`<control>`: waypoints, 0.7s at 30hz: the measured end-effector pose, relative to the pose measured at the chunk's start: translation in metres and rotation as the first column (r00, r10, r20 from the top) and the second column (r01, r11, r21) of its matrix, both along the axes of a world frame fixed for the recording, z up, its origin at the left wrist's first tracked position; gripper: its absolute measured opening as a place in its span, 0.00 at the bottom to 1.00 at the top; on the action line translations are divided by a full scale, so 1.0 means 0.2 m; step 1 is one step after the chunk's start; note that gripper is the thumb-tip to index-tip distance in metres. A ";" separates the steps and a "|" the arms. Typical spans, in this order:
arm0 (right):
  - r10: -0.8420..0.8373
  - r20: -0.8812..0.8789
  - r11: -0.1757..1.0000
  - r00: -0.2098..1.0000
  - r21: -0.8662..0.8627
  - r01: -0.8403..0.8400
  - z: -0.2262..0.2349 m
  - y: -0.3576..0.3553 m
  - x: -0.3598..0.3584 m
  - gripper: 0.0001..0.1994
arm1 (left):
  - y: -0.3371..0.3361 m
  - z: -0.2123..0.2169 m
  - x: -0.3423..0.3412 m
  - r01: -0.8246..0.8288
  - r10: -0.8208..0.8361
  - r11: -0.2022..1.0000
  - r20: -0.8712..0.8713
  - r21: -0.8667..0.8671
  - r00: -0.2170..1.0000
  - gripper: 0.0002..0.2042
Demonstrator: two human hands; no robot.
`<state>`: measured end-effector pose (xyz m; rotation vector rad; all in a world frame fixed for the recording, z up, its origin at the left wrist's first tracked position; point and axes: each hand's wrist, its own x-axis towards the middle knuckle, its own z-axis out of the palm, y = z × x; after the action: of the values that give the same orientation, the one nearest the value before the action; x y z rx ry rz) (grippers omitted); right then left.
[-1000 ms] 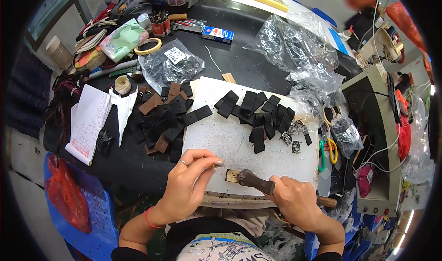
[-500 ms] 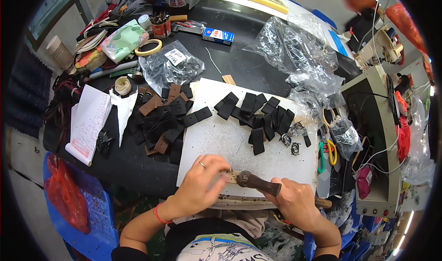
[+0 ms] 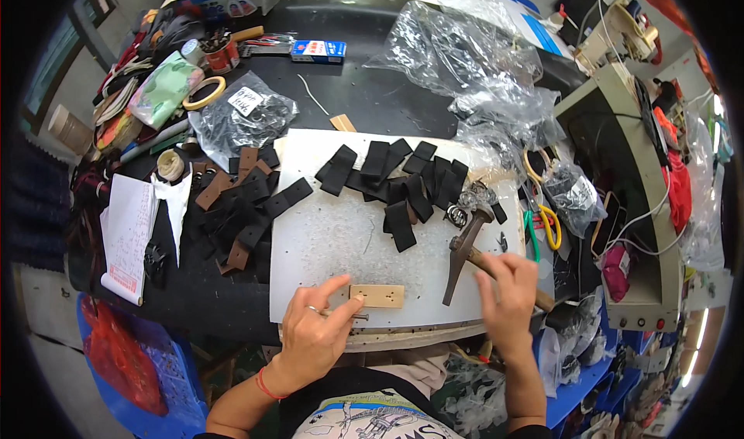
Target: The person repeatedly picks up black fabric straps and metal rivets, places them on a wooden block, and uses a hammer to secure the rivets. The person handles the straps one at a time, moving completed units to a pile on the table.
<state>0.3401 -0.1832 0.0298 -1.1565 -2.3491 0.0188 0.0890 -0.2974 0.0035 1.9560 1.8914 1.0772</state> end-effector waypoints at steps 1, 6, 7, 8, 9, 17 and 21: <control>0.020 -0.066 1.000 0.998 -0.003 -0.020 0.00 -0.06 -0.08 0.16 | -0.01 0.00 0.01 -0.027 0.026 1.000 -0.013 -0.017 1.000 0.14; 0.083 -0.124 0.949 0.989 -0.294 -0.117 -0.08 -0.20 -0.36 0.15 | -0.03 0.00 0.04 -0.036 0.034 0.999 -0.046 -0.033 0.998 0.16; 0.077 -0.134 0.951 0.988 -0.287 -0.113 -0.08 -0.20 -0.37 0.15 | -0.02 0.00 0.04 -0.038 0.037 0.999 -0.046 -0.031 0.998 0.16; 0.074 -0.137 0.953 0.988 -0.283 -0.111 -0.09 -0.21 -0.37 0.15 | -0.03 0.00 0.04 -0.042 0.040 0.999 -0.045 -0.035 0.998 0.16; 0.071 -0.139 0.954 0.988 -0.279 -0.108 -0.09 -0.22 -0.37 0.15 | -0.03 0.00 0.05 -0.045 0.043 0.998 -0.044 -0.038 0.998 0.16; 0.031 -0.250 0.944 0.968 -0.310 -0.110 -0.09 -0.27 -0.41 0.16 | -0.03 -0.01 0.06 -0.055 0.054 0.998 -0.047 -0.033 0.997 0.17; -0.166 -0.391 0.804 0.905 -0.586 -0.105 -0.03 -0.27 -0.43 0.17 | -0.04 -0.02 0.05 -0.056 0.055 0.998 -0.044 -0.023 0.997 0.17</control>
<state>0.2547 -0.2370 0.0230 -1.2999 -1.9596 0.9739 0.0998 -0.3047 -0.0003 1.9397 1.9835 1.0287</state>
